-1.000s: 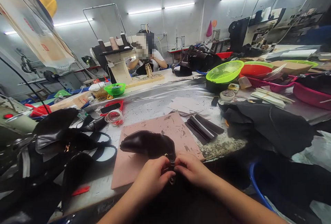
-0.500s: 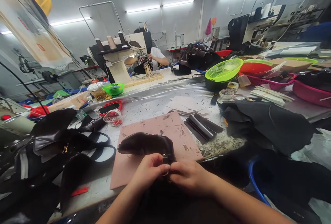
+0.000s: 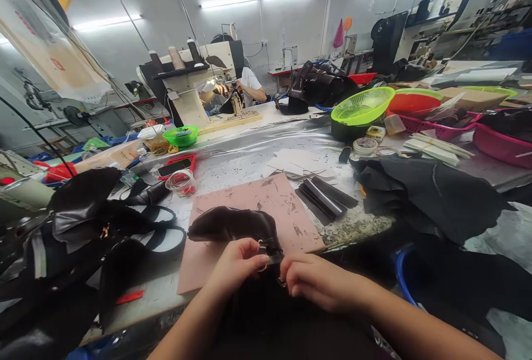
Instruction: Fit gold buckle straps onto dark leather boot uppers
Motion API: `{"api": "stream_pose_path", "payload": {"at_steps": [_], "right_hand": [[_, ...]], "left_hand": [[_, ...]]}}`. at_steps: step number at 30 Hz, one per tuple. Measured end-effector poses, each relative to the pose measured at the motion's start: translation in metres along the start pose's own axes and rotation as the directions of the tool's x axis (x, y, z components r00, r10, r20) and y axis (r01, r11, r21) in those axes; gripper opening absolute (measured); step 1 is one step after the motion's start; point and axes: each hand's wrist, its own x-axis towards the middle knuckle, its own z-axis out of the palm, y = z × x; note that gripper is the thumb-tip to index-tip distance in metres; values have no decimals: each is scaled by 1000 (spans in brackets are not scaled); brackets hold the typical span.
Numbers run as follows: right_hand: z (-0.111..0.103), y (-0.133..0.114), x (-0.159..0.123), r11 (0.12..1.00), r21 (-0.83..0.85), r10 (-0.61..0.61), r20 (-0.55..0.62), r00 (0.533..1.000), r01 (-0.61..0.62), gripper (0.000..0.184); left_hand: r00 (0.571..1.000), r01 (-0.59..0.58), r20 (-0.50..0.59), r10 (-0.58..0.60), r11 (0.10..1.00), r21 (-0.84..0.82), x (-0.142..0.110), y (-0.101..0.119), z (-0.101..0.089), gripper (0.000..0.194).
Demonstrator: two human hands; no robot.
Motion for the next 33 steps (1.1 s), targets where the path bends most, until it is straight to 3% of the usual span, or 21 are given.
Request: {"api": "stream_pose_path", "payload": {"at_steps": [2,5,7,9,10,13,16,19,21,24,26,28,30,33], "right_hand": [[2,1,-3,995,49,90,-46,995,-88,14],[16,8,-3,952,-243,142,-185,972,-186,32],[27,14,-1,874,-447,99,-221,970,-191,34],[34,16,1,806,-568,29,-243,970,-166,15],[35,16,2,781,-605,-13,-259,966,-152,7],[31,11,1,780,-622,-140,-270,952,-62,15],[22,4,-1,913,-407,-169,-313,934,29,15],[16,3,-2,998,55,58,-316,947,-43,11],[17,7,1,893,410,304,-237,923,-188,8],[23,16,9,570,759,591,-114,799,-314,26],[28,19,15,463,815,662,-56,747,-349,35],[32,19,20,460,794,675,-23,737,-397,34],[32,17,22,510,750,664,-31,747,-421,29],[29,12,21,659,636,593,-110,797,-402,18]], "left_hand": [[1000,-9,-7,8,1000,-26,1,0,-1,28],[1000,-7,-3,7,999,-32,3,0,2,27],[1000,-6,-8,6,1000,-26,3,1,5,27],[1000,-14,-26,14,1000,-22,3,1,7,28],[999,-22,-35,21,1000,-22,3,0,7,28],[998,-39,-59,38,999,-24,2,-1,8,29],[998,-33,-58,32,999,-24,1,-3,8,28],[999,-24,-39,23,1000,-13,1,-4,9,25],[999,-25,-26,24,1000,-9,1,-6,9,24],[1000,-28,-7,28,1000,-9,1,-8,8,22],[1000,-30,-3,30,999,-20,1,-9,7,22],[999,-33,-1,33,999,-40,0,-9,6,23],[999,-44,5,44,997,-60,-1,-9,5,24],[998,-69,3,70,994,-80,0,-8,4,24]]}}
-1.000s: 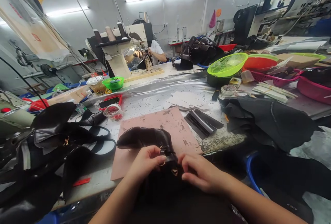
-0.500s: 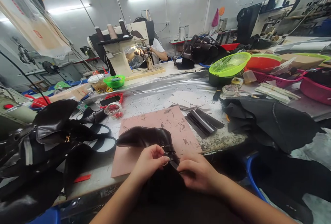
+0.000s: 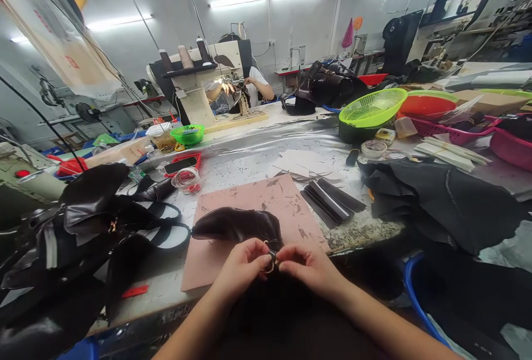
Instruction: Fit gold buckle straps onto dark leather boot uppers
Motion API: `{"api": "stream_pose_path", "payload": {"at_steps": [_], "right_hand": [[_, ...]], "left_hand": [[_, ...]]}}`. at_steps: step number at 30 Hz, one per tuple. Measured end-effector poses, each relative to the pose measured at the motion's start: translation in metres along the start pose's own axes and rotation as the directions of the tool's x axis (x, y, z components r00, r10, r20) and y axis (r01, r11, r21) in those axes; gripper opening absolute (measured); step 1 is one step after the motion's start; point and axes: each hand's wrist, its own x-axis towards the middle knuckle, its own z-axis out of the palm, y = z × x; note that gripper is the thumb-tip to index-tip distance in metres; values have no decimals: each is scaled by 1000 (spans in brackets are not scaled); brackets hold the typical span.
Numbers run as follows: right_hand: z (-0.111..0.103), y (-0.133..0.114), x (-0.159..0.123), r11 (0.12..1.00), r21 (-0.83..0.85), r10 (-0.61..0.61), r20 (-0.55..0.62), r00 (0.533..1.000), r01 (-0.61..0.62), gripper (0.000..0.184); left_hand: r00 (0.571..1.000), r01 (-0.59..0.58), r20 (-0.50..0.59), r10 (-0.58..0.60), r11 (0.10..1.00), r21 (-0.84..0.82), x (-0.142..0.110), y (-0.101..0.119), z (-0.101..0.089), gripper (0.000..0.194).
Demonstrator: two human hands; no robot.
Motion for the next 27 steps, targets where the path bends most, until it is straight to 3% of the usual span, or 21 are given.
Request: {"api": "stream_pose_path", "payload": {"at_steps": [3,8,15,18,22,27], "right_hand": [[-4,0,-2,995,-63,-74,36,997,77,20],[-10,9,2,981,188,36,104,994,-56,22],[-6,15,14,970,241,22,74,997,-40,31],[-6,13,18,990,136,34,92,995,-46,36],[-8,6,20,995,-81,-51,119,992,60,23],[-5,4,16,961,-193,-180,115,977,199,10]], "left_hand": [[1000,-3,15,4,1000,-16,1,1,-1,25],[998,4,59,-3,1000,-10,1,1,-1,25],[990,-35,134,36,999,-10,-2,-3,-5,27],[984,-40,172,35,999,21,-3,-4,-8,28],[992,-13,122,14,1000,-5,-2,-4,-7,35],[998,26,57,-21,995,-95,-3,-1,-2,40]]}}
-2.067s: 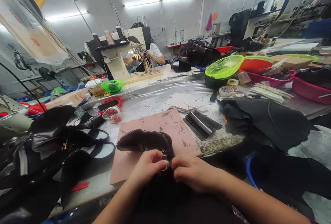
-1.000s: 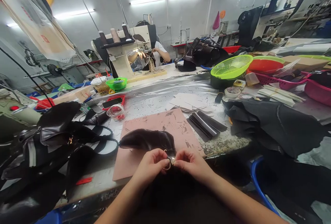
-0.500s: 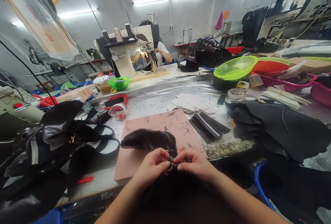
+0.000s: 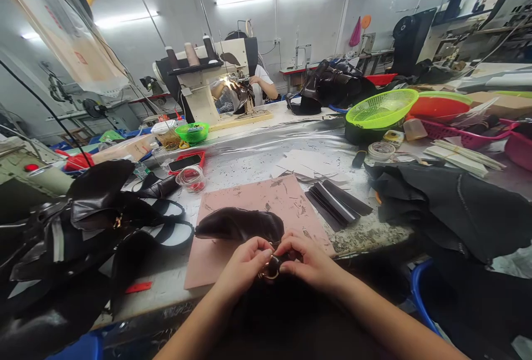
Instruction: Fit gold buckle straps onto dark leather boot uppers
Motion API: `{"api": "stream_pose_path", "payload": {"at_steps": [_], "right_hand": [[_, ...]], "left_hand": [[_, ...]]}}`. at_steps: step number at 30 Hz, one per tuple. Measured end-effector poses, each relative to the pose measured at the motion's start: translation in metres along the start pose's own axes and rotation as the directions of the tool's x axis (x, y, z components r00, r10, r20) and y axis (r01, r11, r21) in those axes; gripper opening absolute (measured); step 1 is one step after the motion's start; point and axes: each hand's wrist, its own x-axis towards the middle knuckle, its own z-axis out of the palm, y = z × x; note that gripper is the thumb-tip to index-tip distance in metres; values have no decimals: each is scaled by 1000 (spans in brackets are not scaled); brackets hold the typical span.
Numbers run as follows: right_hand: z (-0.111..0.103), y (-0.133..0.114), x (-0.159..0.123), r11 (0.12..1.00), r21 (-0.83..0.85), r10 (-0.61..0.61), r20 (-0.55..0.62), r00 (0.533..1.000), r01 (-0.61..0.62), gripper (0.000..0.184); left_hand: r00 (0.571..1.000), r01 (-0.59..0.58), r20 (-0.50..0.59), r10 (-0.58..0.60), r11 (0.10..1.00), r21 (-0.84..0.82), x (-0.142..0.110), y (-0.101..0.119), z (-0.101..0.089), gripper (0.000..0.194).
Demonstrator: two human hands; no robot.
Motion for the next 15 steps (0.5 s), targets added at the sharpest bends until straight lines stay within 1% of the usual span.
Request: {"api": "stream_pose_path", "payload": {"at_steps": [3,5,6,8,9,11,13,15], "right_hand": [[2,-2,-4,996,-75,-51,-28,998,49,7],[2,-7,-7,987,-153,-49,-21,999,45,5],[1,-10,-7,982,-189,-26,-10,1000,24,5],[-2,-18,-7,973,-225,60,18,998,-54,4],[-3,-21,-6,970,-224,108,28,994,-99,5],[-4,-26,-3,961,-213,188,25,982,-178,13],[-4,-27,1,951,-219,223,2,975,-217,20],[-3,-26,5,943,-242,235,2,972,-227,23]], "left_hand": [[1000,12,-1,-12,999,41,1,0,0,41],[1000,9,5,-9,999,54,2,0,0,40],[1000,7,4,-7,998,57,2,0,0,39],[1000,2,-14,0,996,87,2,-2,1,36],[999,-9,-33,14,991,131,2,-4,2,34],[994,-58,-75,83,955,291,1,-8,4,27],[979,-107,-103,174,877,469,0,-11,7,23],[967,-113,-126,221,817,565,0,-15,9,23]]}}
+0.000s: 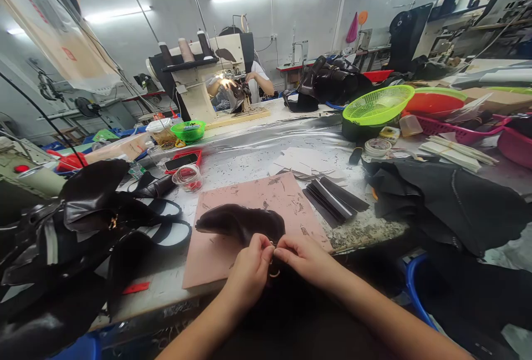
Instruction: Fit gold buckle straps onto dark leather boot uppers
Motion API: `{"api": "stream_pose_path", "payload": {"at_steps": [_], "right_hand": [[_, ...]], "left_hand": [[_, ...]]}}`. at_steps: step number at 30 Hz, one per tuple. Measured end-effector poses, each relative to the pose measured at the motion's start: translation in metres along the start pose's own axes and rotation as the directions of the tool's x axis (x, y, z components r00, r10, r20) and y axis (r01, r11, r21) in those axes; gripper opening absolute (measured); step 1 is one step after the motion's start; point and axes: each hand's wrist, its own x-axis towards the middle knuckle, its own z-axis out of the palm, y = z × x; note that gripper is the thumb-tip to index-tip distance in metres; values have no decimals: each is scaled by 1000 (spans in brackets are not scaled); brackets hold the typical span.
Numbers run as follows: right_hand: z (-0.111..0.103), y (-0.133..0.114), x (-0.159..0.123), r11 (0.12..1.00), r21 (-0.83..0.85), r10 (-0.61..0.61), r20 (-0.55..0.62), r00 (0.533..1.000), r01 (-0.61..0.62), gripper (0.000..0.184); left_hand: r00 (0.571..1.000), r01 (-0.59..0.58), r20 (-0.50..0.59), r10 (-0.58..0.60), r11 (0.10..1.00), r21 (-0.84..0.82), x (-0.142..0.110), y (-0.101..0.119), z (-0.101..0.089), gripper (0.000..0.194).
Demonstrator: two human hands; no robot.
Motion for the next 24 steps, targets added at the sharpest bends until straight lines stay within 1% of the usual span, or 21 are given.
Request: {"api": "stream_pose_path", "payload": {"at_steps": [3,6,8,11,14,17,20,22,24], "right_hand": [[1,1,2,1000,15,19,64,998,-20,22],[1,2,0,990,124,53,128,990,-69,18],[1,3,-2,987,147,46,157,987,-70,17],[0,4,-3,996,83,23,175,984,-39,23],[-1,3,-2,996,81,14,191,981,-30,31],[0,0,-1,999,52,-16,195,981,6,33],[0,-1,-2,998,2,-64,187,980,64,31],[0,1,-3,997,68,-60,186,981,48,30],[-1,2,-5,988,151,-14,198,980,-16,26]], "left_hand": [[998,19,-56,-17,999,41,0,-1,3,24],[994,33,-108,-29,999,41,1,-3,5,23],[990,47,-129,-50,999,-27,2,-5,6,23],[982,35,-176,-67,984,-177,3,-6,10,23],[972,13,-222,-74,964,-264,5,-4,12,26],[969,22,-224,-103,940,-340,6,-1,13,30],[963,50,-217,-160,898,-438,7,0,10,34],[960,61,-209,-184,873,-484,6,0,8,36],[960,64,-205,-188,867,-494,5,0,7,37]]}}
